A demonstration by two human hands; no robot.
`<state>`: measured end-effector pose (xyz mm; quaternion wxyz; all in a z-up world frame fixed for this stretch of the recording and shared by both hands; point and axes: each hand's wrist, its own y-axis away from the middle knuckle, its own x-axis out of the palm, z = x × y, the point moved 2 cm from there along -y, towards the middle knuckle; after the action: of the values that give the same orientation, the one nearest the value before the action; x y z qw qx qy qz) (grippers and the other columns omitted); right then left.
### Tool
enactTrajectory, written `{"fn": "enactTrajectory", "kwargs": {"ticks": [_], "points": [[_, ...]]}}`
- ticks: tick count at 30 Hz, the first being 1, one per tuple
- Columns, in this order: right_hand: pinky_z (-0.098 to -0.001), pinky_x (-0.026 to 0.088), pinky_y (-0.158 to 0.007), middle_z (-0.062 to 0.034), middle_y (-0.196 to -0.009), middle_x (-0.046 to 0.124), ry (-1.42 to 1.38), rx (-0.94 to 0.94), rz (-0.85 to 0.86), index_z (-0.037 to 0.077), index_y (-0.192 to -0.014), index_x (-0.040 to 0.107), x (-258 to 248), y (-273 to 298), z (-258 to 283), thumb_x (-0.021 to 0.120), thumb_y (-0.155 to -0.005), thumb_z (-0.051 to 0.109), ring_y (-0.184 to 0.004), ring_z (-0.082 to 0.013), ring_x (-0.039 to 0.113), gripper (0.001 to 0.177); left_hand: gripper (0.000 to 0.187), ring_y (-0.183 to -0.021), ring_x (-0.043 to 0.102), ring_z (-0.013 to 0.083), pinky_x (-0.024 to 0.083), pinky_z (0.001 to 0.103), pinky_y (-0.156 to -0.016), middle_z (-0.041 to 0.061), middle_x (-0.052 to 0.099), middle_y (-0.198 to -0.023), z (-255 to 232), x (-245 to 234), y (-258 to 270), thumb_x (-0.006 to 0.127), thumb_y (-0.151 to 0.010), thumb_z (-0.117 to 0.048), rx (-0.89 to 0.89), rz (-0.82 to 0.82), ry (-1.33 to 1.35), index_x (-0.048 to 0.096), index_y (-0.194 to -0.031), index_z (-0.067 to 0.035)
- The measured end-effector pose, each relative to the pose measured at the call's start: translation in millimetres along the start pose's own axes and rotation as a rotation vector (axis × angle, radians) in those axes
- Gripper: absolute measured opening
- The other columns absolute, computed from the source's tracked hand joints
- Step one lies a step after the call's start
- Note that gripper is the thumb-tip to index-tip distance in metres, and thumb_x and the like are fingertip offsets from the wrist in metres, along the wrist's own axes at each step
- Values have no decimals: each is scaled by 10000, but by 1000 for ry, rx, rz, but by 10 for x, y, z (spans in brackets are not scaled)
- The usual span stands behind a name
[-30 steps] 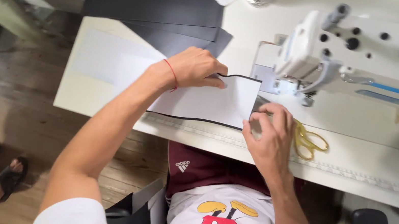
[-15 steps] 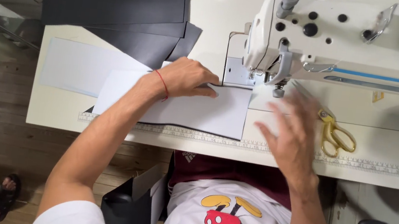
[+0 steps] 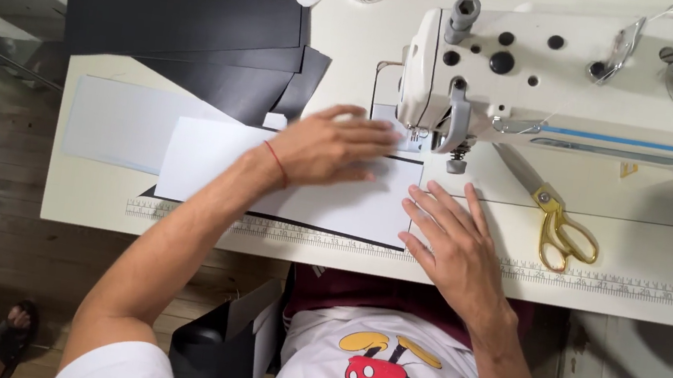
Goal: Aligning leather strips with a white backing and trimming the edges using scissors
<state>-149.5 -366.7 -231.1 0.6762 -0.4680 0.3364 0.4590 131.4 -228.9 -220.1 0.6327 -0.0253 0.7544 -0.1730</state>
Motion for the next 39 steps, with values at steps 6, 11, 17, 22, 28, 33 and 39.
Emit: {"fn": "enactTrajectory", "kwargs": {"ticks": [6,11,17,22,28,33,39], "points": [[-611,311,-1439,-14,-1646,727,-16,4,-14,195,-1518,773,4,-8,2,736,-1143,449,-1613,-262,604,455,469,-1422,765,183,557,394,-1230,33,857,-1454,335,9,160,747,-1166,-594,-30,-103,-13,862,-1361,-184],[-610,302,-1442,-11,-1648,721,-22,7,-12,203,-1530,766,14,1,-15,726,-1144,453,-1619,-266,597,461,409,-1020,779,212,605,384,-942,2,785,-980,111,367,-69,790,-1133,-584,-49,-204,-15,841,-1226,-189],[-621,273,-1445,-19,-1642,721,-37,3,-5,220,-1561,757,33,43,-21,716,-1152,451,-1627,-274,582,471,362,-1024,663,214,526,383,-910,0,684,-1032,-202,448,-98,714,-1179,-508,-60,-232,-65,866,-1204,-180],[-623,279,-1442,-6,-1640,720,-36,-19,-11,223,-1531,768,56,31,-17,720,-1149,457,-1632,-272,575,451,247,-1116,712,244,548,404,-951,26,726,-1098,-99,198,-44,760,-1173,-400,36,-232,-51,886,-1186,-188],[-632,277,-1436,4,-1624,732,-32,-16,-23,231,-1540,766,18,8,-8,706,-1160,453,-1633,-274,575,444,234,-1221,721,205,555,385,-1013,-14,755,-1104,-70,238,-104,822,-1144,-394,58,-191,46,883,-1038,-194],[-642,291,-1428,12,-1601,738,-28,-26,-23,234,-1527,764,47,28,-40,711,-1151,455,-1617,-271,590,440,295,-1077,773,267,601,429,-896,10,777,-1024,23,718,-134,853,-1098,-420,-221,-263,359,842,-965,-157],[-643,291,-1427,12,-1621,727,-19,-30,-26,219,-1519,762,21,15,-21,702,-1157,442,-1618,-274,588,429,342,-880,731,245,593,398,-786,17,689,-870,-66,676,-430,925,-1007,-431,-438,-268,25,779,-883,-148]]}}
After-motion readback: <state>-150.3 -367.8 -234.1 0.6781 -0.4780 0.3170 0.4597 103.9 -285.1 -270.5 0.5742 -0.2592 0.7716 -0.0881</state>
